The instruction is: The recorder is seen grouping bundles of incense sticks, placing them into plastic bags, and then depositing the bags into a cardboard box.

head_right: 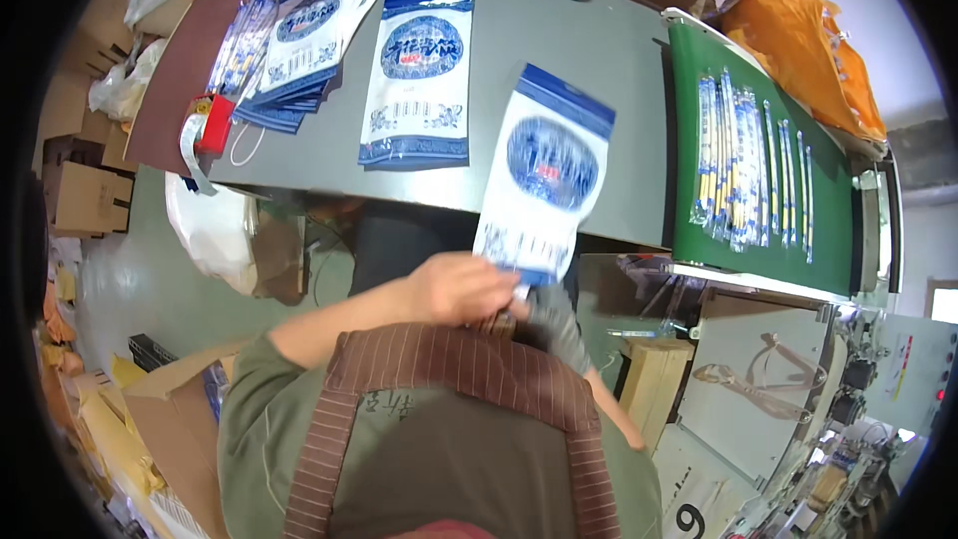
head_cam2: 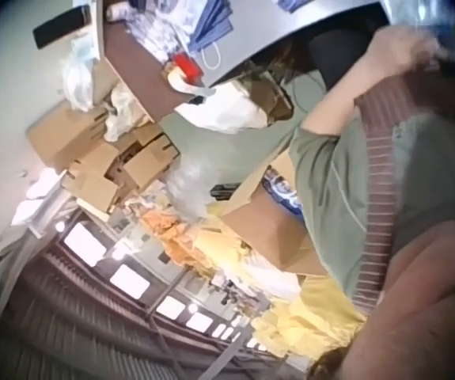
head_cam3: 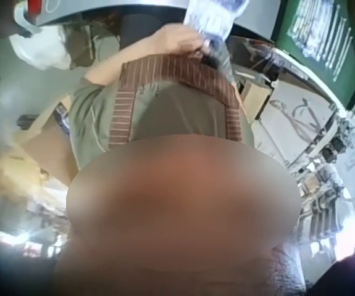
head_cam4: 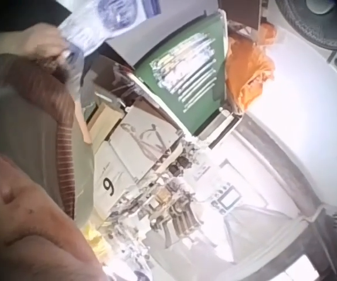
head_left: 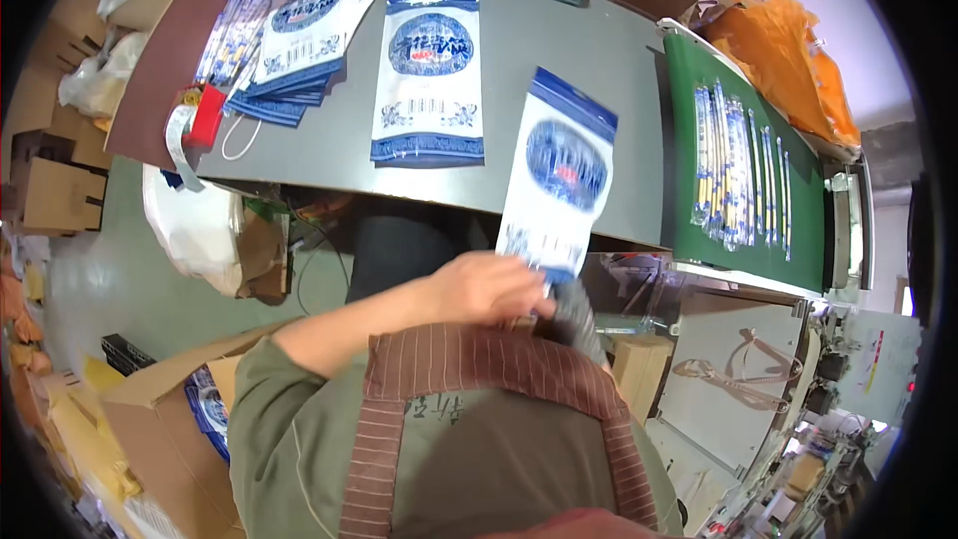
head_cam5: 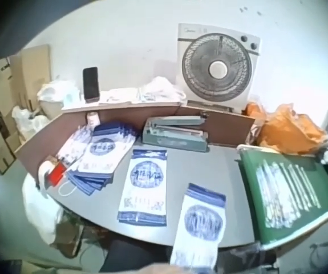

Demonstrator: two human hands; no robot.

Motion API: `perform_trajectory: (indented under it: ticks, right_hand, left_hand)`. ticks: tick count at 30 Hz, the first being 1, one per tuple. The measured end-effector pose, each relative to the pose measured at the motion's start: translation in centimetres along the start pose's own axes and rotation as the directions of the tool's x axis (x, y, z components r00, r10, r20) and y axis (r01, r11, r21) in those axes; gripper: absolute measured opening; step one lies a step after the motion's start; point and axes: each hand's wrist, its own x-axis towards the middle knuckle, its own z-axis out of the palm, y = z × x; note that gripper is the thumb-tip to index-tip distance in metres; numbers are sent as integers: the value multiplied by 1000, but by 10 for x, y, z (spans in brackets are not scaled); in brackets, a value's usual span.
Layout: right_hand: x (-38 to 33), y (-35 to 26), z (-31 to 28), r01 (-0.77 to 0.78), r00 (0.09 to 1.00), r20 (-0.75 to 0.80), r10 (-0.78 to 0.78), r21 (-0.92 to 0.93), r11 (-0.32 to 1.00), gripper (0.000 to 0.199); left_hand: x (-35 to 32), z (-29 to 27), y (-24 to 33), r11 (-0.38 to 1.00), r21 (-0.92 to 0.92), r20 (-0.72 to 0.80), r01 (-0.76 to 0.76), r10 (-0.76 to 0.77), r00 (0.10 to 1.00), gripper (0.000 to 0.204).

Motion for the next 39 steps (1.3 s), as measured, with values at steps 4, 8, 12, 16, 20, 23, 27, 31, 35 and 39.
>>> perform_trajectory:
  ticks: [4,8,12,16,20,23,27,31,35,39]
  right_hand:
    - [-19,-9,0,-504,851,-89,518,142,852,38]
    - [43,-27,25,-141,950,-254,-183,-868,476,60]
    - [122,-54,17,49,884,-163,-439,-901,432,65]
    - [96,-49,9,-28,939,-124,-320,-957,289,61]
    - [58,-41,31,75,944,-40,-328,-941,330,59]
    - [105,-78,37,-7,957,-89,-277,-959,285,49]
    - [134,-157,43,232,664,197,-722,-971,-52,44]
    - [115,-233,48,378,660,366,-656,-916,-131,39]
    - [120,-256,37,426,789,389,-477,-904,-33,43]
    - [112,-284,47,712,521,760,-389,-638,-293,34]
  left_hand:
    - [-12,-8,3,927,45,68,373,-375,924,51]
    - [-3,-1,-20,779,134,56,612,-623,780,52]
    - [47,0,-75,839,79,-66,539,-535,843,42]
    - [16,-17,-63,730,389,-37,562,-598,801,47]
    - [-7,-1,-39,737,350,0,579,-618,786,34]
    - [37,-13,-55,802,154,-52,577,-576,816,15]
    - [129,-71,-50,801,-174,-107,572,-593,798,13]
    - [179,-132,-55,780,-256,16,570,-586,810,13]
    - [197,-157,-57,836,-133,80,533,-527,846,16]
    - [214,-184,-67,632,-323,316,704,-629,710,8]
